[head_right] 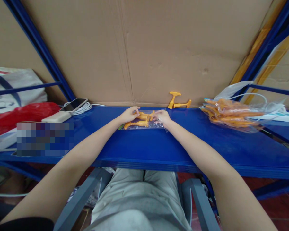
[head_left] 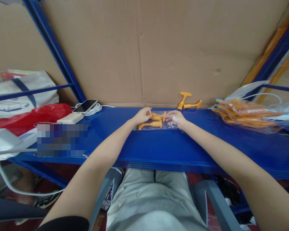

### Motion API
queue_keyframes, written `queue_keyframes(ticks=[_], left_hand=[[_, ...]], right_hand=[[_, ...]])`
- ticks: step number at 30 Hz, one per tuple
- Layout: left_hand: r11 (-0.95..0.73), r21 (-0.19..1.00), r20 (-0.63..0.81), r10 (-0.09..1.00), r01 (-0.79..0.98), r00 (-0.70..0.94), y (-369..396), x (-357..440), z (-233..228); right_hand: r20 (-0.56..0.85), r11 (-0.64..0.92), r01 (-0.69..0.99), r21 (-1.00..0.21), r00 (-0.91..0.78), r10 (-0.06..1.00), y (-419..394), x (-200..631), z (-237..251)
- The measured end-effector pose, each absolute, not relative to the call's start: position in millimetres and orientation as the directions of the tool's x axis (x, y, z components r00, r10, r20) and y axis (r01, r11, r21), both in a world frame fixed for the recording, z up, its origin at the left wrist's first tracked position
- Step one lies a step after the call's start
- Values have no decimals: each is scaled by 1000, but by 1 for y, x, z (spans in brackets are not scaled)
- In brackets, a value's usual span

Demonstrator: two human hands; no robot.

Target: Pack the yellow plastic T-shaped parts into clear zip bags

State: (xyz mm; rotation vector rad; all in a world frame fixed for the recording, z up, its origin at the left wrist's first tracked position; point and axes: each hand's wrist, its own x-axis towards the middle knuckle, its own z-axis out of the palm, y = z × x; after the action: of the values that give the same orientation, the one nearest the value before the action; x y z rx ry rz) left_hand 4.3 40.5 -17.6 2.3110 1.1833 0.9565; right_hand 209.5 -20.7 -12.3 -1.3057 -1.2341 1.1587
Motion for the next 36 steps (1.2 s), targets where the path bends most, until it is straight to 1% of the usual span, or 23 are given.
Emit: queue_keyframes(ticks=[2, 4, 7, 10, 12, 16, 20, 26, 29, 36], left_hand=[[-585, 576, 402, 811, 571, 426, 41, 5, -18], [-587, 570, 403, 810, 575, 427, 41, 5, -18], [-588, 566, 407, 809, 578, 424, 41, 5, -17], [-597, 557, 411, 802, 577, 434, 40, 5, -15], [-607, 547, 410, 794, 576, 448, 39, 6, -15], [-615, 520, 397, 788, 593, 470, 37, 7, -14], [-622, 479, 400, 782, 619, 477, 38, 8, -15], [-630, 417, 413, 773, 654, 481, 41, 8, -17], [-649, 392, 408, 758, 652, 509, 44, 10, -20], [-662, 377, 318, 749, 647, 581, 50, 14, -26]], right_hand=[[-18, -19, 14, -1000, 88, 996, -22, 208, -11], [-26, -25, -8, -1000, 64, 998, -24, 208, -10], [-35, -33, 31, -999, -70, 997, -27, 209, -9], [-59, -41, 84, -996, -230, 971, -29, 210, -9], [-82, -47, 127, -991, -292, 953, -29, 211, -10], [-109, -55, 188, -981, -288, 951, -27, 212, -11], [-89, -26, 196, -980, -317, 944, -25, 213, -13], [-41, 11, 149, -989, -340, 940, -24, 209, -18], [-42, -5, 106, -994, -348, 937, -24, 207, -21], [-70, -58, 43, -997, -351, 934, -24, 205, -18]])
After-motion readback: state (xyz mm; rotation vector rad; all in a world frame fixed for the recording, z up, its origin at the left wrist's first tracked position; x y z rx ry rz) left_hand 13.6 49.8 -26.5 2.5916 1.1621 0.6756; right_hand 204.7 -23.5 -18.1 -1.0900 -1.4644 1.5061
